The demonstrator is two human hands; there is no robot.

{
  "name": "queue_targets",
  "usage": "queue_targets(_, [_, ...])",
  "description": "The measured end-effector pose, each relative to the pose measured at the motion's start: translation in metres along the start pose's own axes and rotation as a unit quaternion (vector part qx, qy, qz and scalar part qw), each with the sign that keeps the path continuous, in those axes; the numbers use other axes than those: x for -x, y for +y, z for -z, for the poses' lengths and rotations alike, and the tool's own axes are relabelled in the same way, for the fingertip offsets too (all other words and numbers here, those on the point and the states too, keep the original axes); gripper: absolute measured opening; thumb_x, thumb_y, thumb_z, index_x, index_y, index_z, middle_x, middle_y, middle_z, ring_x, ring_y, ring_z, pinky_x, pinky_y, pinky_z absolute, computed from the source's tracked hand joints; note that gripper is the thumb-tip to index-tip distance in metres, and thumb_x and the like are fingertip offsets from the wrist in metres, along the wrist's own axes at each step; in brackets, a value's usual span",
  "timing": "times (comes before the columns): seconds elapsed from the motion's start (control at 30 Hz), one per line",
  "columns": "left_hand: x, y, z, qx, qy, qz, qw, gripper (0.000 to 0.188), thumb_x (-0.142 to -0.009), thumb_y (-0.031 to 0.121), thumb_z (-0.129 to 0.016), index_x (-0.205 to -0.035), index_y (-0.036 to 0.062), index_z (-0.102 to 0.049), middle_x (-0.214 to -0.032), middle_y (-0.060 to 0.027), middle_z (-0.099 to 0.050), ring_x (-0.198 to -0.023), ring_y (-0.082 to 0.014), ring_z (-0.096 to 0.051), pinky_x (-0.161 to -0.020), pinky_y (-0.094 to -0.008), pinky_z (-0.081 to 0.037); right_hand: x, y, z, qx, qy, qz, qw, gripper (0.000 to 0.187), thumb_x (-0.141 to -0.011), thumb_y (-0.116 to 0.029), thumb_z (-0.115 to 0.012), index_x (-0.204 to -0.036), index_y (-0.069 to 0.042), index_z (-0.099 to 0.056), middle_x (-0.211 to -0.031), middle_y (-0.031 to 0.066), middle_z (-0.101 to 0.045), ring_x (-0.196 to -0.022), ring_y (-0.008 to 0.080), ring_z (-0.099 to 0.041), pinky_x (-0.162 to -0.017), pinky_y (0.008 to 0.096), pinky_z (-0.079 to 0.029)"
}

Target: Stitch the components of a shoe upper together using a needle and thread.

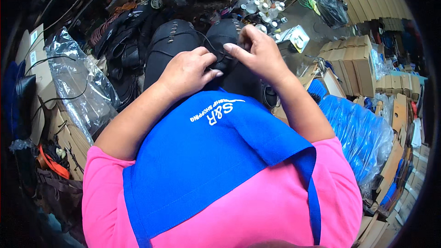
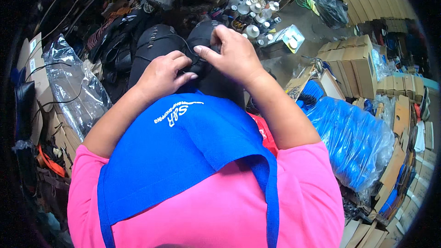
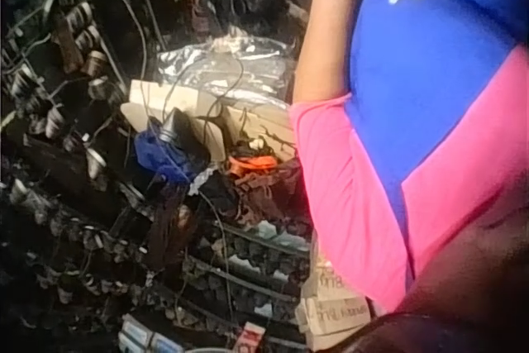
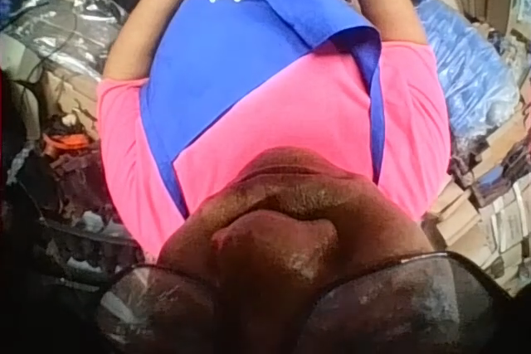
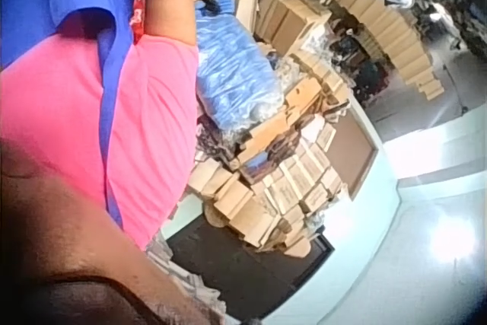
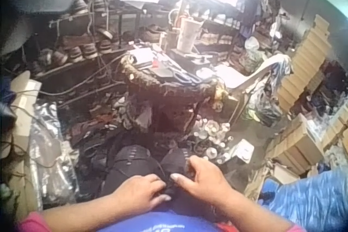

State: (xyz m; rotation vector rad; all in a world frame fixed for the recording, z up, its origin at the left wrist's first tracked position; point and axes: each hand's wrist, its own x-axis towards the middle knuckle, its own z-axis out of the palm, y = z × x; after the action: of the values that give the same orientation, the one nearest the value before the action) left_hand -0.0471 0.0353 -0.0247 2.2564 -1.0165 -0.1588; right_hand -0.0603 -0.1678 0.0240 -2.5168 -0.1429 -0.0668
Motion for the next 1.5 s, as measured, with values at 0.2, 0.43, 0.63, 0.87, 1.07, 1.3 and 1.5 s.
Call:
queue_targets(0.2, [-0.002,-0.002,-0.008,-0.052,0.016,-0.038,0.998,0.030,-0.076,0.030,-0.071,-0.091,0.0061,-0.062,-0.088,-0.0120,-0.058,-0.074,-0.0314,-0.061,-0.066,-0.0405,-0.050,0.005,0.008,0.004,-0.090,-0.240,-0.077,0.964,0.029,-0.082,-0.023,-0.060,-0.070,0.003,-0.057,-0.055,0.0153,-0.051,-0.051,0.0151,-0.048,-0.052,0.0362,-0.041])
queue_targets(0.43, [-0.005,-0.003,0.005,0.051,0.005,-0.005,0.999,0.027,-0.077,0.025,-0.072,-0.091,0.0038,-0.063,-0.089,-0.0136,-0.060,-0.081,-0.0309,-0.062,-0.071,-0.0368,-0.050,0.037,-0.002,0.055,-0.284,-0.214,-0.071,0.932,0.032,-0.084,-0.016,-0.063,-0.059,-0.001,-0.048,-0.054,-0.0022,-0.042,-0.056,0.0043,-0.036,-0.047,0.0270,-0.032])
queue_targets(0.63, [-0.048,-0.027,0.026,0.224,0.011,0.016,0.974,0.024,-0.081,0.011,-0.065,-0.104,0.0025,-0.066,-0.096,-0.0089,-0.063,-0.098,-0.0205,-0.059,-0.088,-0.0313,-0.045,0.025,0.006,0.041,-0.166,-0.108,-0.012,0.980,0.014,-0.081,-0.015,-0.066,-0.090,-0.005,-0.069,-0.076,0.0049,-0.060,-0.071,0.0156,-0.058,-0.064,0.0287,-0.047])
queue_targets(0.87, [-0.070,-0.046,0.016,0.389,-0.142,0.048,0.909,0.017,-0.082,0.009,-0.066,-0.097,0.0020,-0.066,-0.090,-0.0019,-0.065,-0.086,-0.0100,-0.058,-0.081,-0.0262,-0.046,0.015,0.009,0.019,0.001,-0.097,0.046,0.994,0.019,-0.076,-0.015,-0.062,-0.091,-0.008,-0.071,-0.083,0.0122,-0.063,-0.079,0.0287,-0.062,-0.073,0.0362,-0.050])
queue_targets(1.07, [-0.070,-0.046,0.021,0.406,-0.188,0.068,0.892,0.018,-0.082,0.010,-0.066,-0.099,0.0024,-0.067,-0.088,0.0003,-0.065,-0.081,-0.0063,-0.056,-0.074,-0.0237,-0.045,0.010,-0.005,0.021,0.097,-0.096,0.050,0.989,0.020,-0.073,-0.016,-0.061,-0.088,-0.009,-0.072,-0.079,0.0117,-0.064,-0.078,0.0288,-0.063,-0.075,0.0368,-0.051])
queue_targets(1.3, [-0.071,-0.054,0.017,0.410,-0.199,0.054,0.889,0.021,-0.082,0.010,-0.065,-0.101,0.0016,-0.068,-0.089,-0.0007,-0.066,-0.083,-0.0076,-0.057,-0.079,-0.0243,-0.045,0.010,0.001,0.014,0.065,-0.068,0.071,0.993,0.017,-0.073,-0.017,-0.062,-0.085,-0.010,-0.071,-0.077,0.0105,-0.063,-0.077,0.0289,-0.063,-0.072,0.0392,-0.051])
queue_targets(1.5, [-0.071,-0.048,0.021,0.405,-0.210,0.063,0.888,0.021,-0.082,0.010,-0.065,-0.102,0.0018,-0.068,-0.086,0.0003,-0.065,-0.083,-0.0080,-0.057,-0.079,-0.0244,-0.045,-0.004,-0.006,0.021,0.155,-0.119,0.130,0.972,0.015,-0.072,-0.016,-0.066,-0.085,-0.011,-0.070,-0.078,0.0104,-0.061,-0.083,0.0292,-0.061,-0.074,0.0371,-0.049])
